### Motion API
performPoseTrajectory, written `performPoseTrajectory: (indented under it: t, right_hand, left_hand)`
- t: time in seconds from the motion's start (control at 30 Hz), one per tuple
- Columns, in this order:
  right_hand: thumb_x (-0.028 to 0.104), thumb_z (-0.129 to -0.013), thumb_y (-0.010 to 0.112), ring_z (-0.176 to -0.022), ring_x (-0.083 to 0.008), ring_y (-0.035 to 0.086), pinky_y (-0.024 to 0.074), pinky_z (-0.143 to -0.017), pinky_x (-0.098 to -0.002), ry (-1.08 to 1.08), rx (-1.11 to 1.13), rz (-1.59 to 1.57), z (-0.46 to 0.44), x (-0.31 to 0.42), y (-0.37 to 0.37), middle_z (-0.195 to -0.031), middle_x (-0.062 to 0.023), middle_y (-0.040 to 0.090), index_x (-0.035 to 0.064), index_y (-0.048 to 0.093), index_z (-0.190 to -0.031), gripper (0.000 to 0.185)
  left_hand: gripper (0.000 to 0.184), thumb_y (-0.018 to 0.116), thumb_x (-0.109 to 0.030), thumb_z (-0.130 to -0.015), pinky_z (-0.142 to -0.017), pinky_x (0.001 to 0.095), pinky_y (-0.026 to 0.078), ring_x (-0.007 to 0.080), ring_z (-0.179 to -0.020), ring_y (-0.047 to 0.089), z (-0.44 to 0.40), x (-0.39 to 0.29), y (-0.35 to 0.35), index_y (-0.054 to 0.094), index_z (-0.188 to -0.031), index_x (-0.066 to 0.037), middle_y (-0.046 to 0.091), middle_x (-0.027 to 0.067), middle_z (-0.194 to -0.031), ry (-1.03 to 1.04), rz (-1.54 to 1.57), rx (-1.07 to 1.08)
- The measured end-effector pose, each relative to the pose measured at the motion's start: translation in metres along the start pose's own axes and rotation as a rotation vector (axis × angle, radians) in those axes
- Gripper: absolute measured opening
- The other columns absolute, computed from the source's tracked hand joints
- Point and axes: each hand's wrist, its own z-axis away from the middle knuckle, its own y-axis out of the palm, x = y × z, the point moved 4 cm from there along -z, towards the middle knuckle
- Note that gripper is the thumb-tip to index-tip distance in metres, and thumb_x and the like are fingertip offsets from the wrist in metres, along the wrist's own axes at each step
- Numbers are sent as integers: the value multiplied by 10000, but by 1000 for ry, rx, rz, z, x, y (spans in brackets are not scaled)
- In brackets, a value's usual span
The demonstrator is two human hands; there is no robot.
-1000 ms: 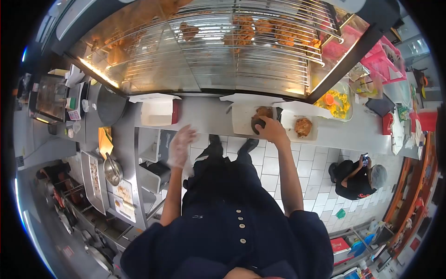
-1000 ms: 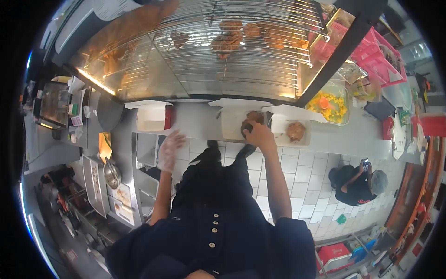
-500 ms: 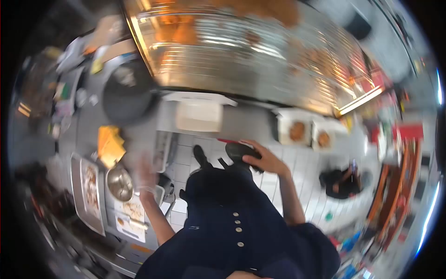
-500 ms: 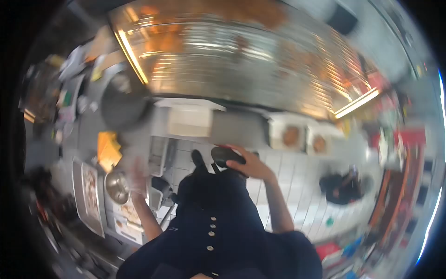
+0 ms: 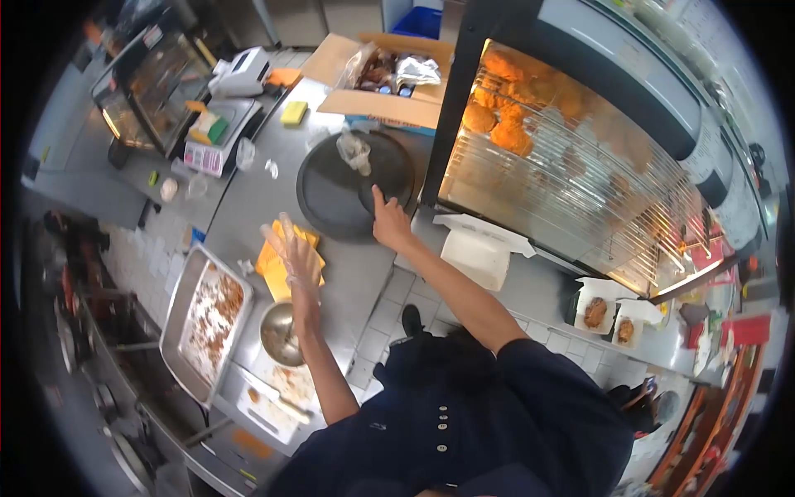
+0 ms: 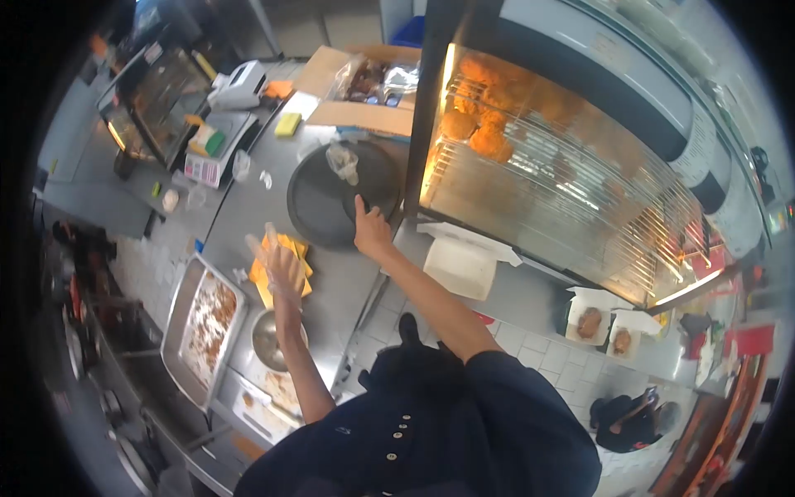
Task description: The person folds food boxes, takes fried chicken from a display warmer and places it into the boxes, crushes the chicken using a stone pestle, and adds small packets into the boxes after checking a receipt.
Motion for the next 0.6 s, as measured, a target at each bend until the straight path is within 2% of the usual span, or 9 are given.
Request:
performPoseTrajectory:
  t: [0.03, 0.1, 0.17, 0.2, 0.27, 0.37, 0.4, 0.53, 0.6]
  right_hand:
    - [41, -808, 664, -1046, -423, 570, 490, -890, -514, -57, -70, 136, -4, 3, 5, -1126, -229, 561, 93, 318, -1522, 795]
    - [68, -843, 631, -1070, -418, 552, 474, -901, -534, -76, -290, 375, -23, -11, 41, -1159, -227, 557, 93, 422, -1460, 652]
    - [89, -877, 594, -1120, -409, 536, 477, -897, -513, -143, -196, 272, -13, -10, 28, -1213, -225, 541, 99, 505, -1384, 515]
    - [152, -877, 639, -1179, -420, 514, 463, -931, -512, -185, -162, 246, -2, -11, 21, -1276, -231, 520, 109, 533, -1352, 488]
    - [248, -894, 672, -1230, -412, 490, 447, -970, -509, -225, -219, 72, 20, -26, 19, -1336, -217, 493, 107, 560, -1316, 458]
    - [328, -906, 691, -1223, -361, 511, 433, -1010, -483, -272, -270, -347, 86, -59, -12, -1292, -173, 558, 81, 629, -1165, 364]
    - [331, -933, 666, -1189, -348, 542, 446, -992, -466, -275, -279, -396, 115, -72, -21, -1232, -165, 600, 67, 639, -1123, 328]
    - [361, -988, 592, -964, -336, 647, 493, -885, -428, 47, -39, -564, 253, -146, -50, -1036, -148, 674, 42, 665, -1033, 330]
    - [342, -988, 600, -962, -338, 655, 501, -876, -428, 234, 124, -395, 318, -176, -80, -1043, -158, 681, 49, 680, -1051, 310]
  left_hand:
    - [588, 355, -355, -1084, -1210, 435, 199, 286, -1475, 248, -26, 2, 6, 159, -1572, -92, 233, 127, -1601, 64, -62, 17]
    - [598, 322, -358, -1092, -1229, 427, 160, 273, -1505, 200, -67, 24, 23, 114, -1591, -102, 177, 117, -1636, 132, -171, 87]
    - [607, 290, -361, -1101, -1248, 419, 121, 260, -1534, 153, -69, 48, 38, 69, -1609, -112, 121, 107, -1672, 86, -89, 187]
    - [595, 284, -335, -1100, -1252, 413, 112, 264, -1536, 142, -49, 22, 65, 72, -1608, -109, 111, 104, -1674, 47, 164, 200]
    - [598, 283, -348, -1092, -1253, 428, 107, 256, -1539, 127, -45, 42, 94, 93, -1607, -112, 123, 96, -1672, 40, 229, 291]
    - [606, 298, -368, -1080, -1246, 452, 138, 259, -1536, 146, -28, 51, 144, 125, -1604, -117, 125, 96, -1671, 169, -370, 382]
    - [604, 318, -383, -1070, -1240, 449, 153, 275, -1523, 185, -12, 56, 170, 188, -1581, -89, 187, 113, -1644, 186, -289, 483]
    - [634, 378, -429, -1041, -1222, 440, 196, 323, -1481, 302, 85, 68, 273, 376, -1511, -3, 373, 165, -1564, 173, -21, 766]
    - [588, 571, -318, -996, -1150, 406, 319, 334, -1373, 439, 134, 49, 323, 430, -1477, -10, 463, 185, -1486, 450, -240, 1106]
